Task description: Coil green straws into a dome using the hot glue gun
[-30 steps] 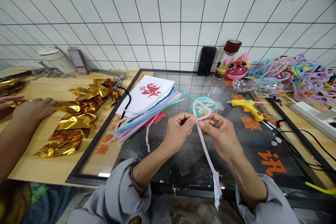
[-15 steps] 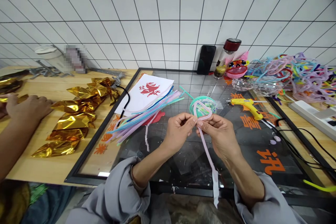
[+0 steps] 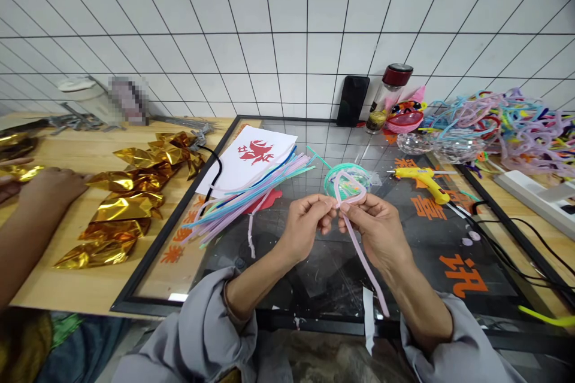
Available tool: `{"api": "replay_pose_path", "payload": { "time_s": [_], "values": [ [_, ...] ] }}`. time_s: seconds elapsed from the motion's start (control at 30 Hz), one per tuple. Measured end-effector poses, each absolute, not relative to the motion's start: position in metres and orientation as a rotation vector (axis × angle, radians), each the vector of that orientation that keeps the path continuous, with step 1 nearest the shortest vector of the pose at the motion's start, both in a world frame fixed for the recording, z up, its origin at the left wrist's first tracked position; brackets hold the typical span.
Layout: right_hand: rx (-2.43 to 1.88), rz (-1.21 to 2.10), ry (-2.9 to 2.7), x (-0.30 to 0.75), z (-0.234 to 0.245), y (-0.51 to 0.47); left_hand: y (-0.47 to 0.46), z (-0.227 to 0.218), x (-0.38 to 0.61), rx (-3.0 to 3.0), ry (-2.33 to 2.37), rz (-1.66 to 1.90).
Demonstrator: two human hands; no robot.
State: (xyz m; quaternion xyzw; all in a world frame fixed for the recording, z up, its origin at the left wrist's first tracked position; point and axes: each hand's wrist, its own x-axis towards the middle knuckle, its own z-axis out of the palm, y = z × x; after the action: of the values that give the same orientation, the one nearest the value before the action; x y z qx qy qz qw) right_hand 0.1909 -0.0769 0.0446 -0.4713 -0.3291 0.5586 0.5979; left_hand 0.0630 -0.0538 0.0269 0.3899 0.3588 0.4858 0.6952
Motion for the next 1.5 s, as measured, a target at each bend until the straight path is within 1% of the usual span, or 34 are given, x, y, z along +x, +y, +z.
{"api": "replay_pose_path", "payload": {
  "time_s": [0.17,0.43,0.97,1.2,1.5],
  "values": [
    [-1.058,1.352,-0.718,0.192,0.047,-0.077,-0.050,0.032,0.060,0.769,0.719,0.987],
    [-0.998,1.487,-0.685,0.195,0.052,-0.077,-0.042,0.025,0.055,0.685,0.581,0.848],
    [-0.960,1.591,-0.728,0.196,0.052,-0.077,-0.038,0.013,0.053,0.793,0.476,0.803],
    [-0.981,1.549,-0.700,0.191,0.052,-0.078,-0.038,0.013,0.054,0.811,0.449,0.796],
    [-1.038,1.281,-0.733,0.184,0.048,-0.078,-0.043,0.021,0.058,0.831,0.587,0.897]
  ]
}}
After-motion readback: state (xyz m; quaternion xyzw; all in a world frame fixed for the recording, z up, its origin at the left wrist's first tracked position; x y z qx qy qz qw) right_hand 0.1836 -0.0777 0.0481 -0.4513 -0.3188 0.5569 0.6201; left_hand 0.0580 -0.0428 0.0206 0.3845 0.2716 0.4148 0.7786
